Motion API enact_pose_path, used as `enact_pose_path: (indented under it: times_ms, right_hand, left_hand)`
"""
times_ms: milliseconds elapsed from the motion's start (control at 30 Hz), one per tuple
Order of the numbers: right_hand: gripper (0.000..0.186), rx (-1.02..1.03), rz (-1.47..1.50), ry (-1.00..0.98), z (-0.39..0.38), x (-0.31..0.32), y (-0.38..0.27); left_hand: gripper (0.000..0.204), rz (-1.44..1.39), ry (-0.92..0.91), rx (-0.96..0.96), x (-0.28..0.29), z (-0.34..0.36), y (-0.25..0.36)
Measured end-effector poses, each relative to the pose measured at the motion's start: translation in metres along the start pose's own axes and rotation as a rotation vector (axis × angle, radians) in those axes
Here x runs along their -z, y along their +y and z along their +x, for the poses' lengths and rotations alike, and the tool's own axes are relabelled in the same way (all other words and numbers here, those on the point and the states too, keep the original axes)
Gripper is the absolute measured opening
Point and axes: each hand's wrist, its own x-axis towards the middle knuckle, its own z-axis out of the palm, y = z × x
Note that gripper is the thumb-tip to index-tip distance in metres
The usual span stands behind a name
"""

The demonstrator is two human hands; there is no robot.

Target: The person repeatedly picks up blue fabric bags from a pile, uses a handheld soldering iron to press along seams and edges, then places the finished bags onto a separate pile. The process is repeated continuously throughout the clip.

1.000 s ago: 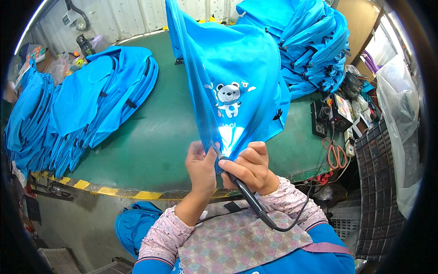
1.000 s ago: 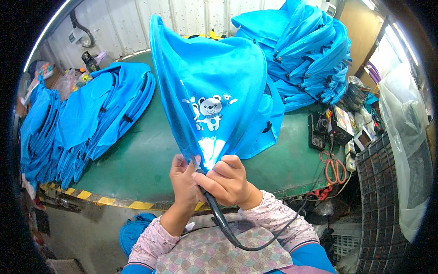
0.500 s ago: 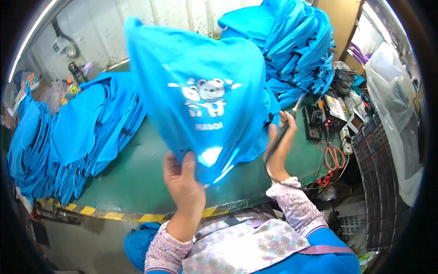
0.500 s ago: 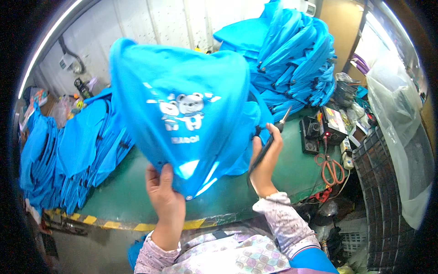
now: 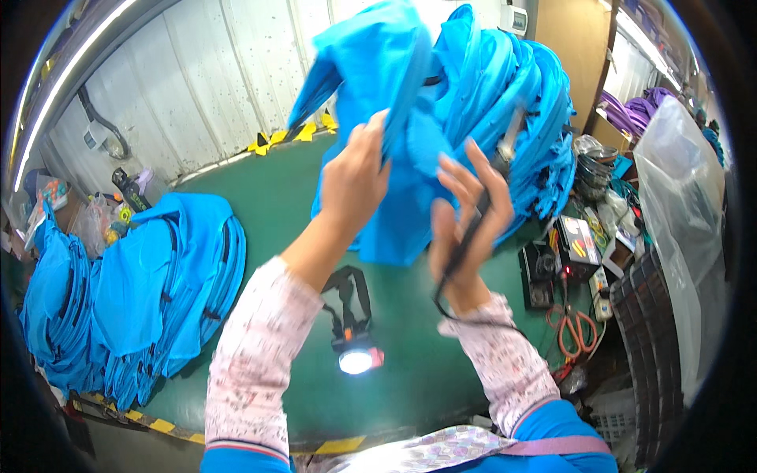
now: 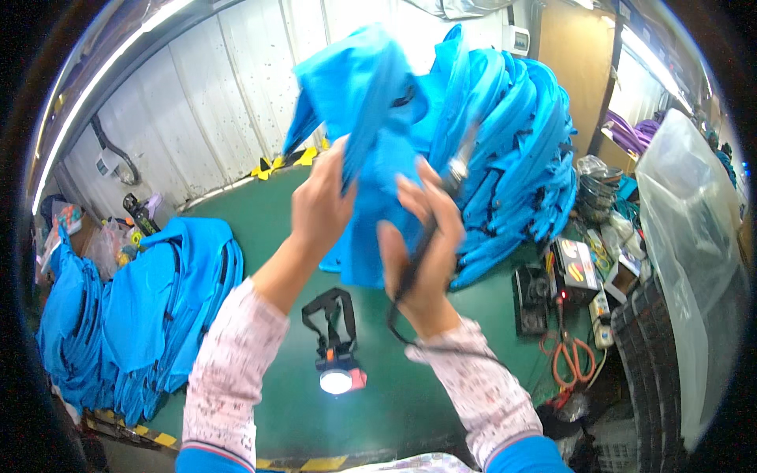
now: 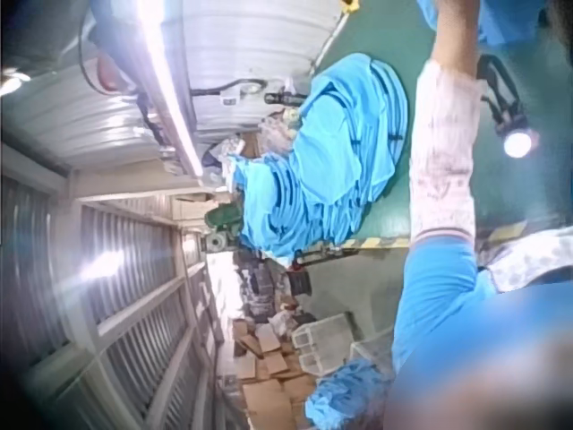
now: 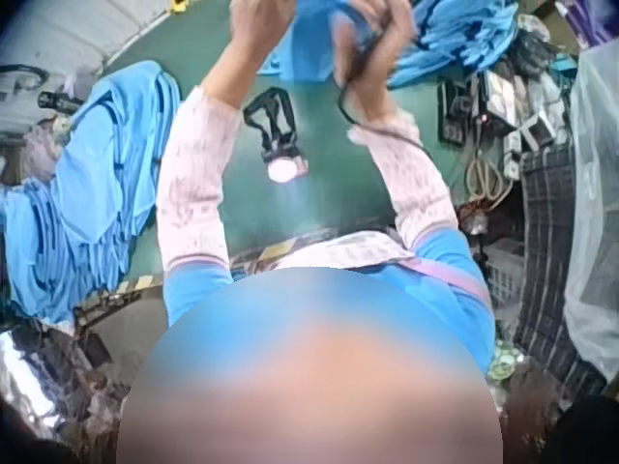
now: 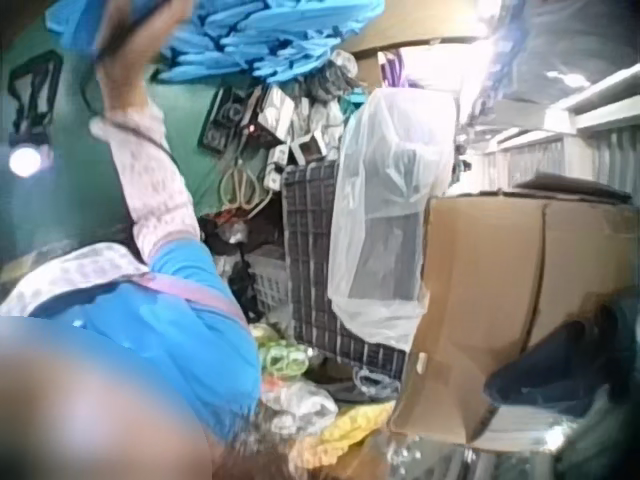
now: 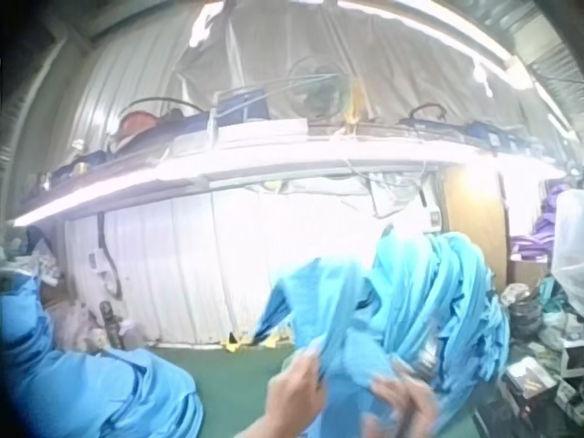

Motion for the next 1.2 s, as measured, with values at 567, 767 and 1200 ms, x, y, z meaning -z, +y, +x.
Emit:
enact_pose_path:
  times_ms: [567,767,1200]
  right_hand:
    - [0.047,-0.610,-0.171,-0.059,-0.119,0.114,0.011]
    - [0.042,-0.475,-0.104,-0.104,-0.104,0.117,-0.010]
    - [0.036,-0.290,-0.043,-0.430,-0.105,0.086,-0.092]
  left_hand:
    - [0.042,-0.137,-0.398,0.226,-0.258,0.104,-0.028]
    - [0.033,-0.099,-0.149,0.061,-0.075,-0.045,-0.097]
    - [0.048,1.269,-0.616,0.991,0.258,-0.259,-0.300]
